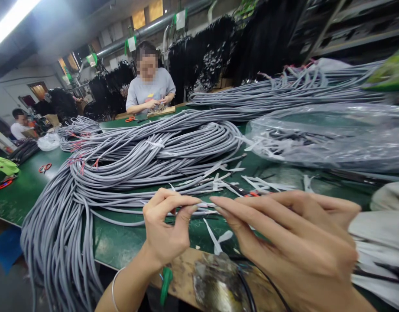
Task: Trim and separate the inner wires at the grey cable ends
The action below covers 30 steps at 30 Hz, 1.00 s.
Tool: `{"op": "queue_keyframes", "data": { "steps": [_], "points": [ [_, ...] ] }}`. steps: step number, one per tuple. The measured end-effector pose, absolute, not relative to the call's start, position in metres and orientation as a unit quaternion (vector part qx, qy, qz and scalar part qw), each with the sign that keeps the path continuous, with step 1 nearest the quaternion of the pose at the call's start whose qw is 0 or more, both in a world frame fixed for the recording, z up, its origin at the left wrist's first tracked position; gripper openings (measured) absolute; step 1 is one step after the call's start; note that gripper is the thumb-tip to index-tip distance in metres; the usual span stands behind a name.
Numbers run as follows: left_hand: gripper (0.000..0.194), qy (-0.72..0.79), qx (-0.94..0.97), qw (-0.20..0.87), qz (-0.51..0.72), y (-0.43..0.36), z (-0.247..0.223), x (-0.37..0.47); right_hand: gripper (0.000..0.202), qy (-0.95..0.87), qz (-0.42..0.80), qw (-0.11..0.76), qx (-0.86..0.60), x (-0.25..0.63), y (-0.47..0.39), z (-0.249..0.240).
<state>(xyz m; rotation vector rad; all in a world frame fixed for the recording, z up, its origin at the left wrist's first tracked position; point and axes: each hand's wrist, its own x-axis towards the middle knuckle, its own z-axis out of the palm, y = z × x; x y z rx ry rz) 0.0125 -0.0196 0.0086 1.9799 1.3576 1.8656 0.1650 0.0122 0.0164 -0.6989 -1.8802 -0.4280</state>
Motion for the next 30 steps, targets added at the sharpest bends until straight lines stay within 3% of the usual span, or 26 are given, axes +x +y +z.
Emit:
{"op": "queue_keyframes", "data": {
  "steps": [23,30],
  "points": [
    [0.012,0.453,0.662,0.064,0.593,-0.0191,0.0102,0.0126,0.013,-0.816,-0.187,0.474,-0.272,0.1686,0.0160,0.0162],
    [0.012,0.446,0.669,0.033,0.594,-0.0163,0.0085,0.0118,0.009,-0.803,-0.183,0.506,-0.258,0.1627,0.0192,0.0129]
  ]
}}
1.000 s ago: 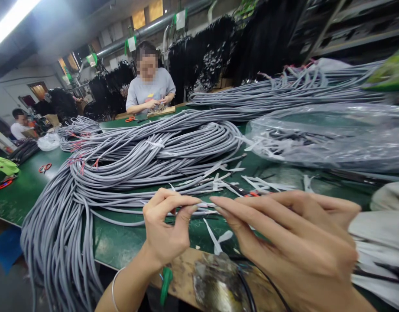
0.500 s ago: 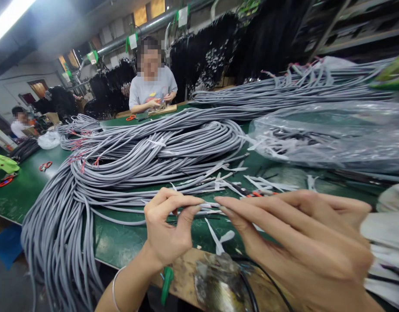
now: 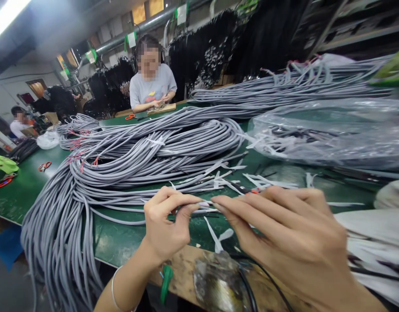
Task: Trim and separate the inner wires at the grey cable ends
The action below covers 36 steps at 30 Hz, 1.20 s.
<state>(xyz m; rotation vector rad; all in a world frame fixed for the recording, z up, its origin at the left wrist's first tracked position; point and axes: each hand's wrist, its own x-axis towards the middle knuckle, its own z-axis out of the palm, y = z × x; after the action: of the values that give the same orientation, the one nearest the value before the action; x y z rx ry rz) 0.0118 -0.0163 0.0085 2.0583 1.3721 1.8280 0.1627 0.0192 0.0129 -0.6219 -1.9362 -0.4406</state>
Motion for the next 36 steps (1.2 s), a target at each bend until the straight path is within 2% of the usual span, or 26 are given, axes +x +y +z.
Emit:
{"op": "queue_keyframes", "data": {
  "steps": [7,13,21,25,30,36],
  "points": [
    [0.011,0.460,0.666,0.024,0.587,-0.016,0.008,0.010,0.009,-0.813,-0.112,0.520,-0.238,0.161,0.023,0.009],
    [0.016,0.472,0.676,0.022,0.565,-0.013,0.009,0.009,0.009,-0.816,-0.145,0.508,-0.234,0.163,0.024,0.010],
    [0.018,0.455,0.719,0.019,0.525,-0.012,0.002,0.016,0.020,-0.800,0.116,0.536,-0.243,0.160,0.017,0.018],
    [0.021,0.508,0.668,0.060,0.540,-0.013,0.004,0.017,0.013,-0.732,0.054,0.594,-0.329,0.162,0.020,0.016],
    [0.027,0.549,0.628,0.090,0.544,-0.015,0.005,0.016,0.004,-0.752,0.035,0.579,-0.313,0.155,0.020,0.011],
    [0.022,0.548,0.602,0.159,0.558,-0.011,0.003,0.019,0.014,-0.743,0.200,0.545,-0.331,0.156,0.023,-0.003]
  ]
}}
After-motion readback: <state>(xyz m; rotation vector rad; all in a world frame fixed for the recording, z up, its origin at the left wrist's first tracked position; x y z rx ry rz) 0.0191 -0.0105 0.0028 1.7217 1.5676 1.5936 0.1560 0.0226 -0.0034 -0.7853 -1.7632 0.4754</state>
